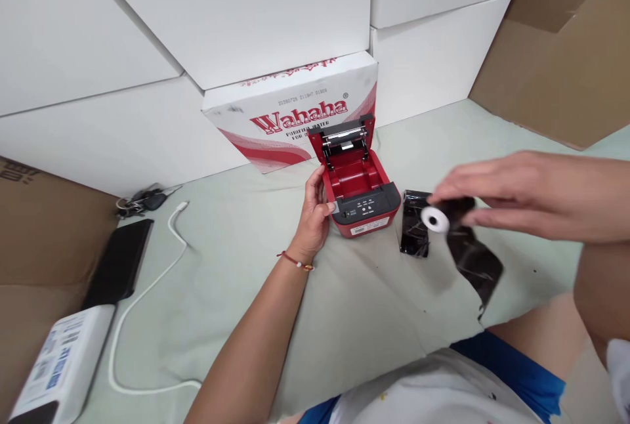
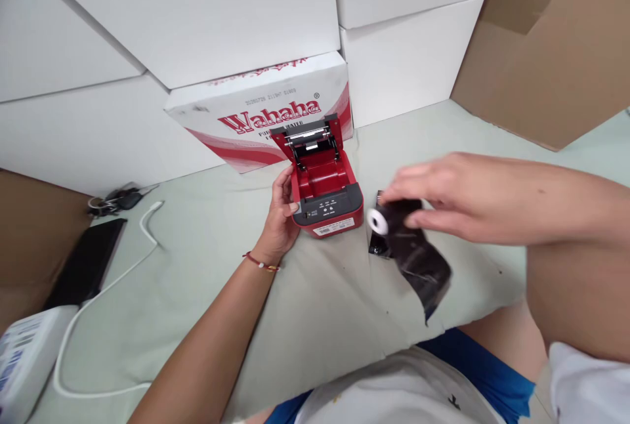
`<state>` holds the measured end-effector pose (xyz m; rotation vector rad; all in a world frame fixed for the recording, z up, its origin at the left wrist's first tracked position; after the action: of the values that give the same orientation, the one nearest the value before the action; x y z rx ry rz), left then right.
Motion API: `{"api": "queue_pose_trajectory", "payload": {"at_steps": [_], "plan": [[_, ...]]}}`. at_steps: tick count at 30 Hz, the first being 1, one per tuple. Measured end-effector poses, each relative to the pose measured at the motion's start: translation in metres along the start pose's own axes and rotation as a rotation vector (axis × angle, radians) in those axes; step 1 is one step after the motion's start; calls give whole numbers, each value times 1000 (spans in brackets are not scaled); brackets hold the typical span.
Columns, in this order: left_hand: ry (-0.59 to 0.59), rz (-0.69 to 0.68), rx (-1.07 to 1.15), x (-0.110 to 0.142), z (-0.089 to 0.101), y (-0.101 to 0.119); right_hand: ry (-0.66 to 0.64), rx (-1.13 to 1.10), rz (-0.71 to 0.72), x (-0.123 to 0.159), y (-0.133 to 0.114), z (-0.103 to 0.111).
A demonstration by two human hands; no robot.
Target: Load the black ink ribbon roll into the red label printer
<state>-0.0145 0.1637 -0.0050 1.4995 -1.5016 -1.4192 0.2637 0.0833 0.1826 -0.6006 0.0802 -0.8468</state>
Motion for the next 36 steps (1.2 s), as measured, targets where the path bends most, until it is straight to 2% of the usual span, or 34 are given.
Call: {"api": "queue_pose_trajectory", "payload": {"at_steps": [3,6,8,11,15,19,21,23,25,27,29,31,34,36], "plan": [[-6,-9,6,0,0,-2,188,190,-47,-48,-26,6],[-24,-30,-1,-1,-1,-5,287,442,-216,-97,-34,-9],[-25,-42,-9,-2,0,-6,284,562,-276,-121,-37,-23],[-32,-46,-29,-2,0,-7,247,631,-263,-145,-38,-38],[-37,-37,-54,-2,-1,-7,155,581,-318,-169,-28,-46],[-23,-16,-40,-4,-1,-8,172,455,-397,-187,-14,-44],[-29,-11,-34,-4,-1,-8,168,434,-402,-186,-9,-43],[-38,-9,-27,-4,-2,-8,207,387,-338,-176,-7,-44],[-46,-7,-16,-4,-2,-7,344,291,-200,-155,-9,-47],[-52,-8,-8,-3,-2,-6,562,214,-29,-125,-13,-54],[-52,-14,-6,-3,-2,-5,755,217,132,-94,-15,-71],[-42,-20,-5,-2,-2,-4,870,282,247,-70,-15,-95],[-9,-24,-32,1,0,0,940,361,308,-57,-10,-124],[13,-22,-98,3,1,5,965,348,295,-56,-6,-132]]}}
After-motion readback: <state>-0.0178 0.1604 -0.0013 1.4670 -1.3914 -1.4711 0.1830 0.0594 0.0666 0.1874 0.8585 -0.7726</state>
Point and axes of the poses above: each hand's wrist, its own x-axis away from the middle knuckle, its own z-axis out of the back of the hand, y = z × x, the point moved 5 cm from there along -x, towards the middle knuckle, and after that the axes turned 3 degrees about -x, right-handed, at the moved point
